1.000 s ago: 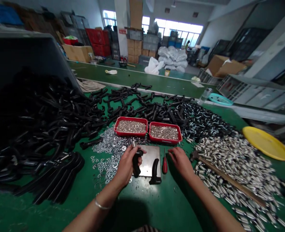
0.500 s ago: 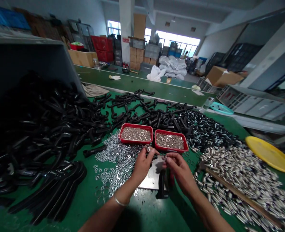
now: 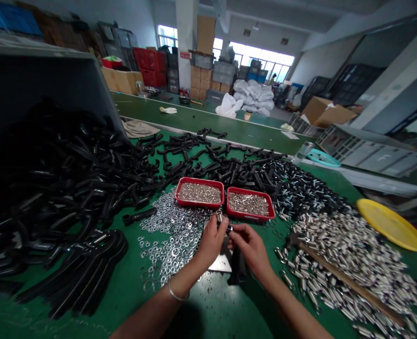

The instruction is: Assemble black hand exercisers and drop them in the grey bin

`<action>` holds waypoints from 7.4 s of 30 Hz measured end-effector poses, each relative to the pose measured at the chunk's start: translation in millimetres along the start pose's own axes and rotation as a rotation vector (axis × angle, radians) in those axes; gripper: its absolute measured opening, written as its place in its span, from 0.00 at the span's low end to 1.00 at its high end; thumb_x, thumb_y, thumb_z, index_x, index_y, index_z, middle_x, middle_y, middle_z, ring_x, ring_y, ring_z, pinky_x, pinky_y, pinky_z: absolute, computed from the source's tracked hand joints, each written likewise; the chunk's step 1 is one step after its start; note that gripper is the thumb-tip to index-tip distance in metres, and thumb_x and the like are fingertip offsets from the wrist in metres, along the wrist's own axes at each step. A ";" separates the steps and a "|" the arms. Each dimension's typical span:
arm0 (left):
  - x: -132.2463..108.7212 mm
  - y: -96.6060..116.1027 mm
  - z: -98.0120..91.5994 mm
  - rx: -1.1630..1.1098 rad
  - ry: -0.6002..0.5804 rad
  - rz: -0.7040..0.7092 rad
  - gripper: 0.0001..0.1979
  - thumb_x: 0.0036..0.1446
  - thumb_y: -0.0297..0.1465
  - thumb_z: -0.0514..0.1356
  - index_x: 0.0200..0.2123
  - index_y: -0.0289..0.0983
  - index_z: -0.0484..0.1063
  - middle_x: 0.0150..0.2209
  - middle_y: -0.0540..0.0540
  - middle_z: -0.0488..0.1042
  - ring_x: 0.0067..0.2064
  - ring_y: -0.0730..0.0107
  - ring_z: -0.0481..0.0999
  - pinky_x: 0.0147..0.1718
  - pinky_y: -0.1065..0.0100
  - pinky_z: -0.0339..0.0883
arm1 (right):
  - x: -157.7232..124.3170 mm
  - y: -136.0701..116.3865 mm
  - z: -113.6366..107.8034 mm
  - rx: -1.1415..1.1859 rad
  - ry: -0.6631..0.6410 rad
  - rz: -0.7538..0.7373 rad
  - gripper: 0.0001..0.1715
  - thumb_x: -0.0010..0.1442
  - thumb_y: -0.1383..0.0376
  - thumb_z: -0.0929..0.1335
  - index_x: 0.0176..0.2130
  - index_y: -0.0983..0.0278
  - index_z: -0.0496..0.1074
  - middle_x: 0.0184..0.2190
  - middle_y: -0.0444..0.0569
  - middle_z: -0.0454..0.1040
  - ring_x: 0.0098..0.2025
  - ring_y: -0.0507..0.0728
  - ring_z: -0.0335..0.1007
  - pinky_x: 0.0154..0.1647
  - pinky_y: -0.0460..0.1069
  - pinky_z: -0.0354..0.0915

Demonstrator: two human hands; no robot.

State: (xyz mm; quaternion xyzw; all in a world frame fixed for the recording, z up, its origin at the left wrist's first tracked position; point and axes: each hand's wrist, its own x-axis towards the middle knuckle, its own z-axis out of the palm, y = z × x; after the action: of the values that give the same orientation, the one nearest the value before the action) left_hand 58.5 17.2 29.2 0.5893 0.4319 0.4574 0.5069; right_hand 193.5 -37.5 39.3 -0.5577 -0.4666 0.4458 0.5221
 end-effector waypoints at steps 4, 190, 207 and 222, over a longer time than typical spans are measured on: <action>-0.8 7.9 -3.0 -0.149 -0.037 -0.028 0.10 0.62 0.41 0.59 0.39 0.40 0.73 0.38 0.46 0.76 0.43 0.62 0.73 0.47 0.65 0.63 | -0.5 1.7 -4.5 -0.488 -0.012 -0.439 0.12 0.65 0.61 0.69 0.49 0.56 0.76 0.45 0.52 0.78 0.48 0.62 0.73 0.52 0.59 0.68; 8.5 -17.4 -15.9 0.896 -0.292 0.198 0.10 0.65 0.35 0.56 0.34 0.36 0.70 0.37 0.44 0.73 0.40 0.62 0.73 0.41 0.63 0.65 | -32.5 -21.1 -132.2 -0.791 -0.279 0.019 0.20 0.68 0.49 0.59 0.44 0.60 0.70 0.29 0.49 0.77 0.31 0.59 0.74 0.32 0.50 0.64; -25.8 -28.1 -17.0 0.901 -0.281 0.242 0.58 0.47 0.47 0.71 0.70 0.34 0.40 0.54 0.32 0.68 0.56 0.42 0.68 0.56 0.43 0.60 | -35.4 -34.3 -87.6 -0.902 -0.275 -0.217 0.18 0.71 0.55 0.57 0.51 0.62 0.66 0.41 0.54 0.78 0.38 0.61 0.75 0.37 0.51 0.64; -55.6 -5.5 -1.9 0.581 0.052 0.164 0.36 0.60 0.42 0.63 0.66 0.41 0.51 0.53 0.39 0.68 0.56 0.54 0.70 0.56 0.49 0.66 | -19.5 6.1 -83.1 -0.509 -0.118 -0.173 0.25 0.65 0.49 0.64 0.49 0.60 0.78 0.48 0.56 0.76 0.53 0.66 0.67 0.59 0.61 0.59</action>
State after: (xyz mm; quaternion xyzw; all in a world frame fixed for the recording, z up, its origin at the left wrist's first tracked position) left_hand 44.8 -35.9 18.2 0.7307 0.5086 0.3688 0.2672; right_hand 272.4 -70.6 38.2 -0.6022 -0.6389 0.2998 0.3733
